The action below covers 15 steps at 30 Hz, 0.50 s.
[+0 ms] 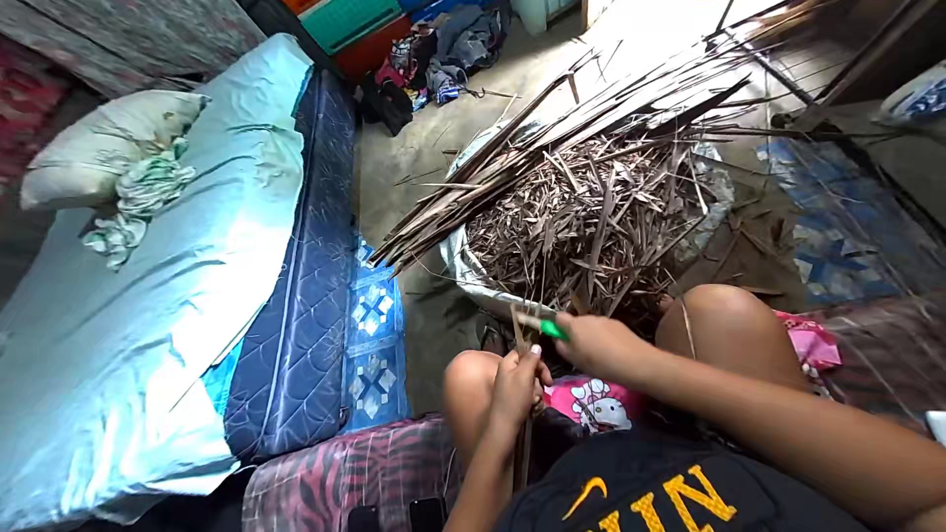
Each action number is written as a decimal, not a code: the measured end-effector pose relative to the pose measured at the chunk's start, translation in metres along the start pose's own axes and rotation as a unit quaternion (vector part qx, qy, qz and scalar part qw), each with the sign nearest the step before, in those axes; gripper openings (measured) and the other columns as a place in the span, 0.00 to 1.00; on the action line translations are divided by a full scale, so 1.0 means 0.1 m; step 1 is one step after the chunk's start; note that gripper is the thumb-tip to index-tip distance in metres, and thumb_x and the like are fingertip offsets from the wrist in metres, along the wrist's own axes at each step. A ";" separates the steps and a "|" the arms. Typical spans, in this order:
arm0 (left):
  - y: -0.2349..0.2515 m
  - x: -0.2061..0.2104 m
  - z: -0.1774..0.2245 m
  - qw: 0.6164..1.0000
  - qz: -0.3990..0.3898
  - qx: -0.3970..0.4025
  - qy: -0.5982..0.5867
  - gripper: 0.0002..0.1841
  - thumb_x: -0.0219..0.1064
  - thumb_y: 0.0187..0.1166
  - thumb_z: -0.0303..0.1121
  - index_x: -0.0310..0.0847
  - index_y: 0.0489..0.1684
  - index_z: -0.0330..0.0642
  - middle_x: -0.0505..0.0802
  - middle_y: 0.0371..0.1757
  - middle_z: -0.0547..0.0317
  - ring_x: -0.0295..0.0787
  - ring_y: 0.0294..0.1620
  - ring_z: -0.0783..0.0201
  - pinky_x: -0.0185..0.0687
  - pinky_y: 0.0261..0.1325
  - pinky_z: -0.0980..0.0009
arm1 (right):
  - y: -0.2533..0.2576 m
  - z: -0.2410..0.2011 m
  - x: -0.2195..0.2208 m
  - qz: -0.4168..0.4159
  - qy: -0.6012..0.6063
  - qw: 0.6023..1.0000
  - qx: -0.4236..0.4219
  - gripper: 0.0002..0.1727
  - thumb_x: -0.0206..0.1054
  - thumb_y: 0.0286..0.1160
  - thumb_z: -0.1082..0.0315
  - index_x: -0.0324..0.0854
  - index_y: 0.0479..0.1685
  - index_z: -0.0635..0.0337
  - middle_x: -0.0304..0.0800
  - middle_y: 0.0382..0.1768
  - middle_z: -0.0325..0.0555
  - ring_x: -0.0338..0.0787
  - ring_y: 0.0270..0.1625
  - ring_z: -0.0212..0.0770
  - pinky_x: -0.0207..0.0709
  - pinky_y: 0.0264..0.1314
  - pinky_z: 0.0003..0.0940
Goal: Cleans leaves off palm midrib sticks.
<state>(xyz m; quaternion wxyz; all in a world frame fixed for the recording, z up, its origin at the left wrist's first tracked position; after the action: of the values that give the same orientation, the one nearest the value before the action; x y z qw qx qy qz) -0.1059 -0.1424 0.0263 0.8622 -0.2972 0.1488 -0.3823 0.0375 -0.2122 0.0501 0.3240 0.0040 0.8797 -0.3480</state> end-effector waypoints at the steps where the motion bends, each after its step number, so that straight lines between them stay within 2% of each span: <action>1: 0.01 0.00 0.00 1.000 0.007 0.002 0.007 0.18 0.46 0.96 0.34 0.74 0.35 0.35 0.81 0.16 0.62 0.63 0.06 0.77 0.62 0.11 0.81 | -0.04 -0.04 0.09 -0.020 -0.011 1.000 -0.009 0.19 0.51 0.92 0.59 0.75 0.63 0.65 0.88 0.51 0.66 0.89 0.58 0.68 0.78 0.56 0.67; 3: 0.01 0.01 0.01 0.998 0.033 0.013 0.060 0.16 0.48 0.95 0.33 0.75 0.38 0.34 0.81 0.16 0.63 0.63 0.08 0.76 0.62 0.13 0.80 | -0.04 -0.05 0.13 -0.015 -0.040 0.999 -0.006 0.18 0.50 0.92 0.60 0.74 0.62 0.66 0.89 0.51 0.67 0.90 0.59 0.68 0.79 0.57 0.65; 4: 0.01 0.02 0.02 0.994 0.046 0.027 0.093 0.15 0.49 0.95 0.33 0.77 0.44 0.33 0.80 0.17 0.64 0.63 0.09 0.76 0.62 0.14 0.79 | 0.00 -0.03 0.10 0.002 -0.052 0.999 -0.001 0.18 0.50 0.92 0.60 0.74 0.62 0.67 0.89 0.51 0.67 0.90 0.59 0.68 0.79 0.56 0.66; 5: 0.00 0.03 0.04 0.989 0.056 0.043 0.126 0.16 0.49 0.95 0.33 0.80 0.55 0.30 0.79 0.18 0.65 0.64 0.10 0.76 0.63 0.16 0.79 | 0.05 -0.01 0.07 0.020 -0.062 0.998 0.005 0.19 0.50 0.92 0.60 0.74 0.64 0.67 0.89 0.52 0.68 0.90 0.59 0.69 0.80 0.56 0.66; 6: 0.01 0.03 0.07 0.983 0.065 0.053 0.161 0.17 0.49 0.95 0.34 0.80 0.61 0.29 0.79 0.19 0.65 0.65 0.12 0.75 0.64 0.18 0.77 | 0.10 0.00 0.04 0.032 -0.070 0.997 0.008 0.19 0.50 0.92 0.60 0.74 0.64 0.66 0.89 0.52 0.67 0.91 0.59 0.68 0.80 0.56 0.66; 9: 0.03 0.02 0.17 0.971 0.091 0.073 0.208 0.17 0.49 0.95 0.34 0.81 0.57 0.30 0.80 0.20 0.65 0.67 0.14 0.74 0.66 0.21 0.76 | 0.16 -0.08 -0.02 0.066 -0.082 0.994 0.014 0.18 0.50 0.92 0.63 0.73 0.67 0.66 0.90 0.53 0.66 0.91 0.60 0.67 0.81 0.54 0.64; 10: 0.03 0.01 0.20 0.971 0.096 0.076 0.205 0.16 0.49 0.95 0.34 0.81 0.50 0.31 0.79 0.20 0.65 0.66 0.13 0.74 0.65 0.20 0.76 | 0.16 -0.11 -0.04 0.079 -0.086 0.993 0.021 0.17 0.50 0.92 0.64 0.72 0.67 0.66 0.90 0.53 0.66 0.92 0.59 0.67 0.82 0.53 0.63; 12: 0.02 -0.01 0.22 0.975 0.091 0.072 0.190 0.16 0.49 0.95 0.34 0.80 0.44 0.33 0.79 0.18 0.65 0.65 0.12 0.75 0.63 0.18 0.78 | 0.19 -0.08 -0.12 0.102 -0.076 0.990 0.053 0.18 0.51 0.91 0.66 0.72 0.70 0.66 0.89 0.54 0.67 0.91 0.59 0.68 0.82 0.53 0.64; 15: -0.02 -0.01 0.13 0.987 0.059 0.046 0.144 0.16 0.48 0.95 0.34 0.78 0.41 0.34 0.78 0.17 0.65 0.63 0.09 0.75 0.61 0.14 0.79 | 0.35 0.30 -0.39 0.140 -0.029 0.982 0.124 0.18 0.51 0.91 0.65 0.73 0.70 0.65 0.89 0.56 0.68 0.90 0.62 0.70 0.79 0.57 0.68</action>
<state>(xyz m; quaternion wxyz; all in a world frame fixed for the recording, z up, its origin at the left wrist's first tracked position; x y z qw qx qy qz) -0.1018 -0.1376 0.0374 0.8656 -0.1894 0.2708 -0.3763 0.0937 -0.1958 0.0349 0.3919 0.1576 0.8107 -0.4054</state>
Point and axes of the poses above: each hand's wrist, its own y-axis towards the middle knuckle, its own x-axis out of the palm, z = x × y, the point moved 4 cm from there along y, towards the middle knuckle
